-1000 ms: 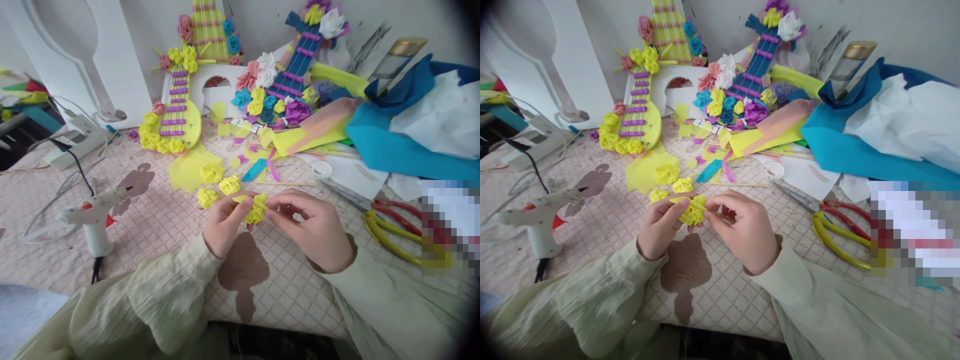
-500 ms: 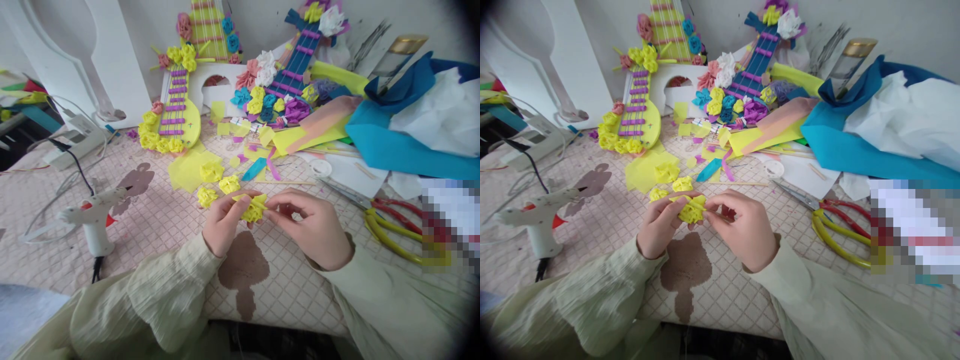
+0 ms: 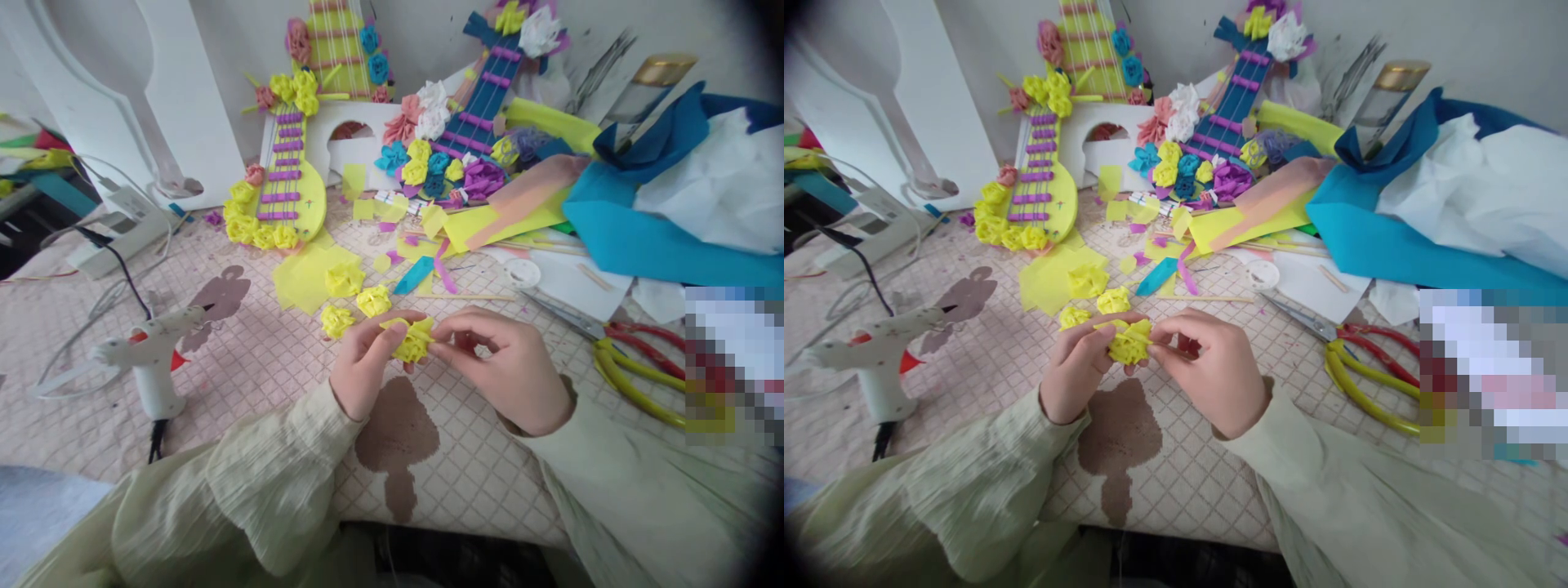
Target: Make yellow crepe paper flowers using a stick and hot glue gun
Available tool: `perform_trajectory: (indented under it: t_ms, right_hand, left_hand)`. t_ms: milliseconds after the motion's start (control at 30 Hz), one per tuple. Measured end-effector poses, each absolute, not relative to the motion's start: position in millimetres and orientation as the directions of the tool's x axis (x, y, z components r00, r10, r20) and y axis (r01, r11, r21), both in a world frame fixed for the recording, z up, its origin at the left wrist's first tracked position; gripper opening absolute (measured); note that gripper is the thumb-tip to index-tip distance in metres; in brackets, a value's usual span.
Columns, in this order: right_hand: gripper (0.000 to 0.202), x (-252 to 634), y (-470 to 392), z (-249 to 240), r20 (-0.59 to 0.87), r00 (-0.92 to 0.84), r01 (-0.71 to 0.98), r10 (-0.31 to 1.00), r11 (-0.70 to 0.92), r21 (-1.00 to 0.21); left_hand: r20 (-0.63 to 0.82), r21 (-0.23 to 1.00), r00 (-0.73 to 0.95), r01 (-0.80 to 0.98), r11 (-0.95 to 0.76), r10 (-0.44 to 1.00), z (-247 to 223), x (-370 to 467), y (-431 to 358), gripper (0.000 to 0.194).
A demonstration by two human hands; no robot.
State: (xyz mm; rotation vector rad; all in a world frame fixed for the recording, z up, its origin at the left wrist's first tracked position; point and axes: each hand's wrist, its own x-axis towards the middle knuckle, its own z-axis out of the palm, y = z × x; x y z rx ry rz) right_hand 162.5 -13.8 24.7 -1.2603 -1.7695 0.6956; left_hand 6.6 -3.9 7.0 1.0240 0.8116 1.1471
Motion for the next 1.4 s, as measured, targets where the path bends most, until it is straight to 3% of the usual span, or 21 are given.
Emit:
perform_trajectory:
  t_ms: [167,433,1033,1267,1400]
  right_hand:
    - [0.006,162,-15,25,0.302,-0.149,0.483,0.942,0.336,-0.809]
    - [0.004,160,-14,22,0.347,-0.151,0.493,0.926,0.375,-0.785]
    - [0.005,168,-10,31,0.291,-0.16,0.561,0.943,0.33,-0.76]
    - [0.004,175,-4,33,0.364,-0.212,0.627,0.907,0.412,-0.661]
    - [0.003,184,0,35,0.407,-0.157,0.641,0.9,0.406,-0.651]
  left_hand:
    - [0.006,0.953,0.246,-0.295,0.069,0.969,7,6,-5,0.029]
    - [-0.037,0.999,0.181,-0.031,0.044,0.983,9,8,-3,0.024]
    - [0.041,0.978,0.007,-0.203,-0.038,0.999,10,9,1,0.012]
    - [0.001,0.958,-0.031,-0.288,-0.01,1.0,9,2,10,0.013]
    - [0.037,0.958,-0.022,-0.282,-0.042,0.999,12,-3,12,0.016]
